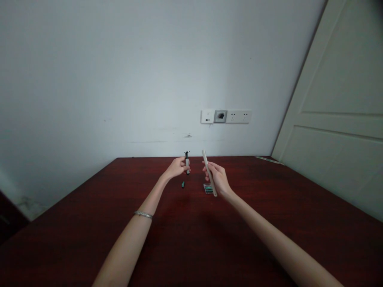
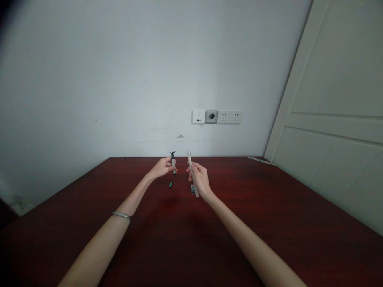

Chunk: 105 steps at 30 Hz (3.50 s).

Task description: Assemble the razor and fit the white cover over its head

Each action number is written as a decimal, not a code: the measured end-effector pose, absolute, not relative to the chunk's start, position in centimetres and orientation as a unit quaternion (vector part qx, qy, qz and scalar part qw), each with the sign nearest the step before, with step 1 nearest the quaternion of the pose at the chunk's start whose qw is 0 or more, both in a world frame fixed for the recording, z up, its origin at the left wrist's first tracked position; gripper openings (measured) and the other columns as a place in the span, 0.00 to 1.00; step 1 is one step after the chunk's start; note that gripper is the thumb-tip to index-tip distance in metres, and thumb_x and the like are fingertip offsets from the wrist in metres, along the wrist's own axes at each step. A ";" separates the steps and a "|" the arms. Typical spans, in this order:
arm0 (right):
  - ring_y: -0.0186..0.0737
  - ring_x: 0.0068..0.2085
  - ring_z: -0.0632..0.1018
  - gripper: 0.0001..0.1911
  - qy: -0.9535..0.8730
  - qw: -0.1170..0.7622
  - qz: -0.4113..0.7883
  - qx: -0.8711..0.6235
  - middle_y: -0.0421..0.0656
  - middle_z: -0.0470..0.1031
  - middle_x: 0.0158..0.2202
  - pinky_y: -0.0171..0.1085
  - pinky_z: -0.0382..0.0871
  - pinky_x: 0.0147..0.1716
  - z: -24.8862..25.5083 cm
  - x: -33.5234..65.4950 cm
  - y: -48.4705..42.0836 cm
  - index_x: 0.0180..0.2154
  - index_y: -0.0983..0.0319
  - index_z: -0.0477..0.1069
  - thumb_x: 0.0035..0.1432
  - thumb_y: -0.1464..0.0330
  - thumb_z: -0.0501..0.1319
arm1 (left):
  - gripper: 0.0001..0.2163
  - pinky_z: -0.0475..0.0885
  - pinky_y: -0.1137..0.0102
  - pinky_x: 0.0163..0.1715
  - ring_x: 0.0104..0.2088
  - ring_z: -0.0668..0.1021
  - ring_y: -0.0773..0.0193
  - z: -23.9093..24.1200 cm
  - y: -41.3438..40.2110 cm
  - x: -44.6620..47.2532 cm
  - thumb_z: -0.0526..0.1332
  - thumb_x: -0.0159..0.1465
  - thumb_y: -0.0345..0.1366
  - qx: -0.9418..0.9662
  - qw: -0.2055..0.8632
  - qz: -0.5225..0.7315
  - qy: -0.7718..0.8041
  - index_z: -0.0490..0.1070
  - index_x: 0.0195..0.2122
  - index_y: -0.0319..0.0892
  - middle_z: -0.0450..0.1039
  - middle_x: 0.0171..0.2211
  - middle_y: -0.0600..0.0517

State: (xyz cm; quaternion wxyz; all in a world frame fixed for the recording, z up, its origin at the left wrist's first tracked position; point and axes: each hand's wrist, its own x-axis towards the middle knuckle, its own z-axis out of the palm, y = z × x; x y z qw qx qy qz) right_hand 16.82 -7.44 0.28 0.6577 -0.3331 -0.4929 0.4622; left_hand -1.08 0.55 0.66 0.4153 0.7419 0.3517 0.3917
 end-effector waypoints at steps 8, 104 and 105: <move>0.29 0.20 0.69 0.15 -0.499 0.637 0.448 -0.379 0.39 0.70 0.23 0.34 0.74 0.18 0.7 17.6 -7.4 0.34 0.65 0.73 0.46 0.63 0.65 | 0.07 0.70 0.75 0.23 0.24 0.77 0.66 0.6 0.6 -1.1 0.60 0.52 0.26 0.741 0.413 0.388 0.359 0.64 0.32 0.36 0.72 0.22 0.52; 0.37 0.37 0.73 0.10 -0.866 0.194 0.072 -0.455 0.45 0.73 0.37 0.33 0.64 0.37 -5.5 23.5 -4.3 0.35 0.60 0.76 0.56 0.69 0.56 | 0.07 0.70 0.76 0.22 0.24 0.77 0.66 -0.8 0.2 0.1 0.57 0.53 0.24 0.776 0.432 0.277 0.366 0.63 0.34 0.37 0.73 0.23 0.50; 0.38 0.37 0.73 0.10 -0.866 0.192 0.067 -0.458 0.44 0.73 0.38 0.33 0.64 0.37 -5.5 23.5 -4.3 0.35 0.60 0.76 0.56 0.69 0.56 | 0.07 0.70 0.76 0.22 0.23 0.77 0.66 -0.8 0.2 0.1 0.57 0.53 0.24 0.776 0.431 0.277 0.368 0.63 0.34 0.37 0.73 0.23 0.50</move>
